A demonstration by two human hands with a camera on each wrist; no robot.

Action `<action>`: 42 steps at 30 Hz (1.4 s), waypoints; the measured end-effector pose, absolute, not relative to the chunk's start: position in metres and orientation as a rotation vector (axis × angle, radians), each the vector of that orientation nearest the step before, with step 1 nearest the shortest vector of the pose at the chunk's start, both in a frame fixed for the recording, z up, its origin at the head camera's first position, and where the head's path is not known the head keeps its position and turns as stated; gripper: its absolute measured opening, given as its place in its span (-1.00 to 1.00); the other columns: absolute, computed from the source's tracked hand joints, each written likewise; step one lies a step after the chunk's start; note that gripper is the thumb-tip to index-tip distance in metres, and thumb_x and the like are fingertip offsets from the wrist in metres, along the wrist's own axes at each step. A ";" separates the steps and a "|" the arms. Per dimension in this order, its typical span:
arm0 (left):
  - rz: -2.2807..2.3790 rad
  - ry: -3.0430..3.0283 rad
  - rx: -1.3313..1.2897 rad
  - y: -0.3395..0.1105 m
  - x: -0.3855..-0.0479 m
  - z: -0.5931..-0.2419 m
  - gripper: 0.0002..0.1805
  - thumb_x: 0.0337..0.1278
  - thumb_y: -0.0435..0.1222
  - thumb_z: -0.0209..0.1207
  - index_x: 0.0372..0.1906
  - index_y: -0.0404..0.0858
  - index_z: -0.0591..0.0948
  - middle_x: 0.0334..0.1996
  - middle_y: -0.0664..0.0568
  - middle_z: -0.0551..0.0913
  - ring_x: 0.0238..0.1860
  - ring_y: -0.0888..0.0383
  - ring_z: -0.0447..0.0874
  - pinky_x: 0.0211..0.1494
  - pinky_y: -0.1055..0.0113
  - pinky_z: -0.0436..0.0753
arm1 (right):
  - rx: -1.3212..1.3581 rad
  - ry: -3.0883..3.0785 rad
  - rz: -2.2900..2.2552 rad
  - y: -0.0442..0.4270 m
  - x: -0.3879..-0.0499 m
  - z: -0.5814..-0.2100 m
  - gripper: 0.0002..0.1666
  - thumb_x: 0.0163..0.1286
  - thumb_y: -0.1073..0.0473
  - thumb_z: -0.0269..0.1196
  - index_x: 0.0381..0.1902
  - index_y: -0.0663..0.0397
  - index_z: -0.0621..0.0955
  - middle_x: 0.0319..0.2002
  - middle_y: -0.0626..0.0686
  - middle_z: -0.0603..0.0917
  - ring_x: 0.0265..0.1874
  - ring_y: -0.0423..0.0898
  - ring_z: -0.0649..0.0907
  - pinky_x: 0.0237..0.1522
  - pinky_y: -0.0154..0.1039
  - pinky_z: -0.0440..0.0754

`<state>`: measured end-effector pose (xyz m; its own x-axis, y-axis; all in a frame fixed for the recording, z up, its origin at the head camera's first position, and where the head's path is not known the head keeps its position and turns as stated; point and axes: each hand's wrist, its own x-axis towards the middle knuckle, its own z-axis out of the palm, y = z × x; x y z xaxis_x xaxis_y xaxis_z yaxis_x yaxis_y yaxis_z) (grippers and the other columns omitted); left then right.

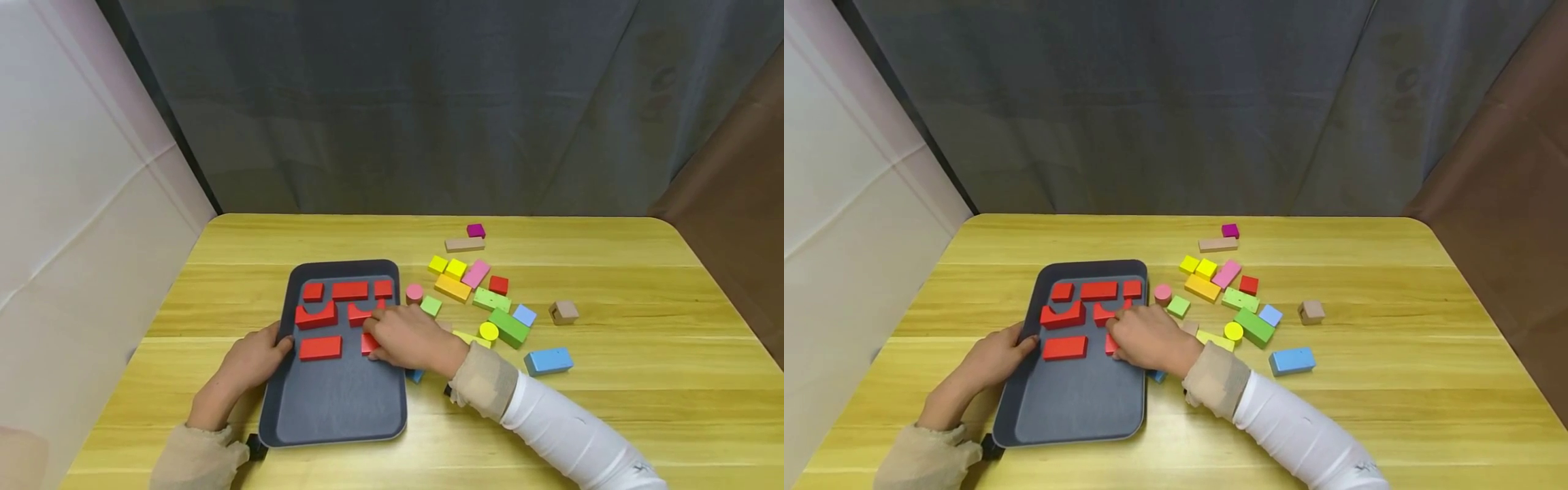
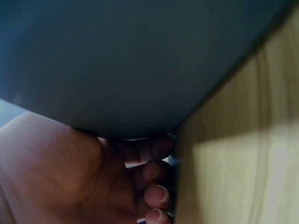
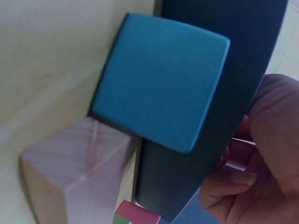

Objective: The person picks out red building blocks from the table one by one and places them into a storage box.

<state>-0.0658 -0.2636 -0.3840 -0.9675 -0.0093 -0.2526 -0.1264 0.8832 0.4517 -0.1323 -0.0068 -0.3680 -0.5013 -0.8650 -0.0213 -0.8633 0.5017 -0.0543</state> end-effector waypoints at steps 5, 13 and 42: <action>0.710 2.805 -0.098 -0.266 -0.065 -0.386 -0.53 0.35 -0.23 -0.05 0.18 -0.49 0.42 -0.15 -0.33 0.62 -0.20 -0.17 0.62 -0.17 -0.09 0.53 | -1.537 2.687 -0.041 -0.007 -0.131 -0.368 -0.60 0.24 -0.17 0.30 -0.15 -0.02 0.65 -0.31 -0.08 0.59 -0.41 -0.15 0.56 -0.52 -0.27 0.47; 0.715 2.814 -0.081 -0.266 -0.066 -0.388 -0.54 0.34 -0.24 -0.05 0.18 -0.49 0.42 -0.15 -0.32 0.62 -0.20 -0.16 0.62 -0.17 -0.10 0.53 | -1.522 2.700 -0.133 0.001 -0.131 -0.358 -0.52 0.27 -0.17 0.27 0.01 -0.01 0.63 -0.15 -0.05 0.62 -0.27 -0.17 0.59 -0.42 -0.30 0.55; 0.701 2.826 -0.090 -0.265 -0.068 -0.387 -0.51 0.34 -0.23 -0.05 0.21 -0.50 0.40 -0.11 -0.36 0.60 -0.17 -0.18 0.61 -0.12 -0.13 0.53 | -0.735 2.889 -0.302 0.151 -0.205 -0.338 -0.56 0.20 0.20 0.36 0.04 0.22 0.60 -0.13 0.16 0.64 -0.24 0.07 0.61 -0.23 0.05 0.59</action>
<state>-0.0678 -0.2646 -0.3868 -0.9722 -0.0049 -0.2343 -0.1139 0.8837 0.4540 -0.2048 0.1511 -0.3378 -0.8698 -0.4850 -0.0902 -0.4559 0.8602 -0.2286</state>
